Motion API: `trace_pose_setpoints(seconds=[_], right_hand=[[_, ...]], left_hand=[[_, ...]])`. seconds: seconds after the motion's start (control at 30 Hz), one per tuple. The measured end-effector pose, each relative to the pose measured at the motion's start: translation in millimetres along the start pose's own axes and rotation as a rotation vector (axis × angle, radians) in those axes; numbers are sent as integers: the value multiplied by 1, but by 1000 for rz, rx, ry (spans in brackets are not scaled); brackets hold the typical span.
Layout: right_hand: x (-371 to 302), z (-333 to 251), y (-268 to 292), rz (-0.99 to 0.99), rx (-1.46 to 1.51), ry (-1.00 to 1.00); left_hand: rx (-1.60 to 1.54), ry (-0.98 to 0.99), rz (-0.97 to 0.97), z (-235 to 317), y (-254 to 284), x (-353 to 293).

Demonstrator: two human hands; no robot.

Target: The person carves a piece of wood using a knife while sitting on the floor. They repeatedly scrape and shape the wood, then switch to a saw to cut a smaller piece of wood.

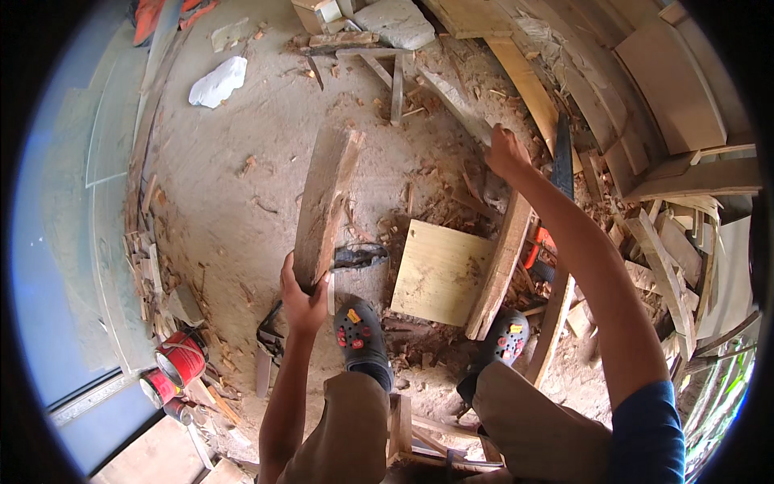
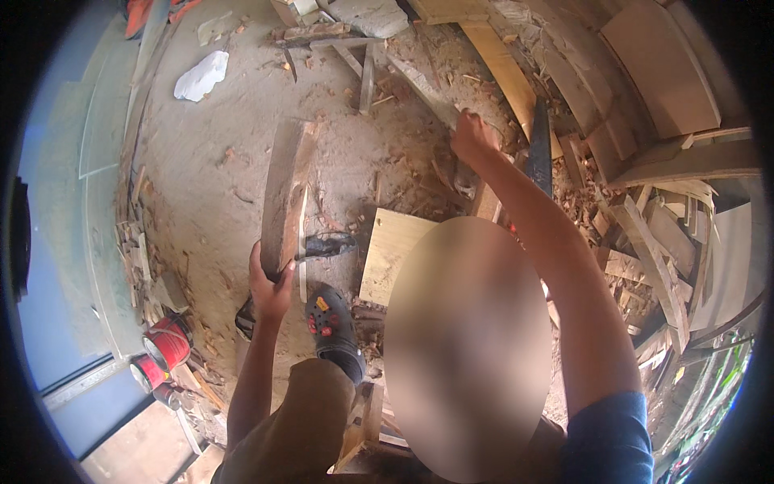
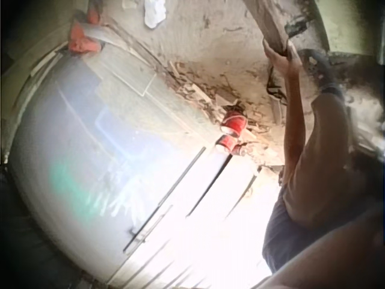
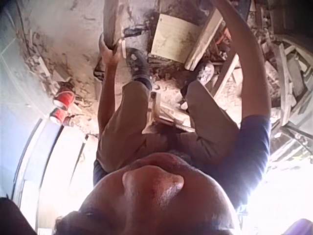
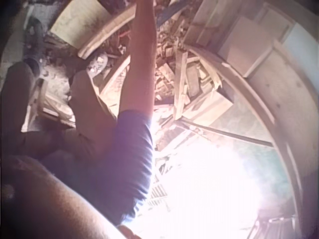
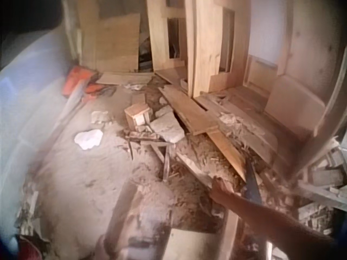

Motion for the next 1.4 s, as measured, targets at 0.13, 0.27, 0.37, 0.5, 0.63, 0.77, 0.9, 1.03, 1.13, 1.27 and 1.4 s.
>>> trace_pose_setpoints(seconds=[0.13, 0.27, 0.37, 0.5, 0.63, 0.77, 0.9, 1.03, 1.13, 1.27, 1.4], right_hand=[[-24, -3, -8, 162, 80, 137], [-47, -31, -6, -1, 33, 276], [-56, -43, -17, 116, -86, 481], [-69, -36, -7, 287, -14, 444], [-130, -24, 22, 392, 284, 252], [-200, 19, -31, 437, 387, -60], [-235, 28, -91, 156, 653, -222], [-231, 0, -86, 4, 661, -212], [-227, -10, -79, -30, 631, -284], [-214, -12, -95, 46, 742, -284], [-189, -20, -99, 158, 791, -265]], left_hand=[[-17, -1, 45, -2, 7, -4], [-19, 113, 81, 6, -3, -6], [-52, 77, 48, 12, -17, -1], [10, 23, 9, 15, -38, 1], [60, 41, -12, 11, -47, -14], [106, 12, -88, 29, -64, -6], [191, 31, -167, 32, -91, 11], [183, 119, -171, 13, -93, 17], [196, 129, -190, 20, -97, 11], [218, 118, -198, 25, -95, 7], [217, 166, -204, 33, -105, 0]])
Point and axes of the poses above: each hand's wrist, its own x-axis towards the middle knuckle, its own y-axis out of the back of the hand, z = x × y, the point moved 1 cm from there along x, towards the middle knuckle, and after that the axes turned 13 degrees about -x, right-handed, at the moved point
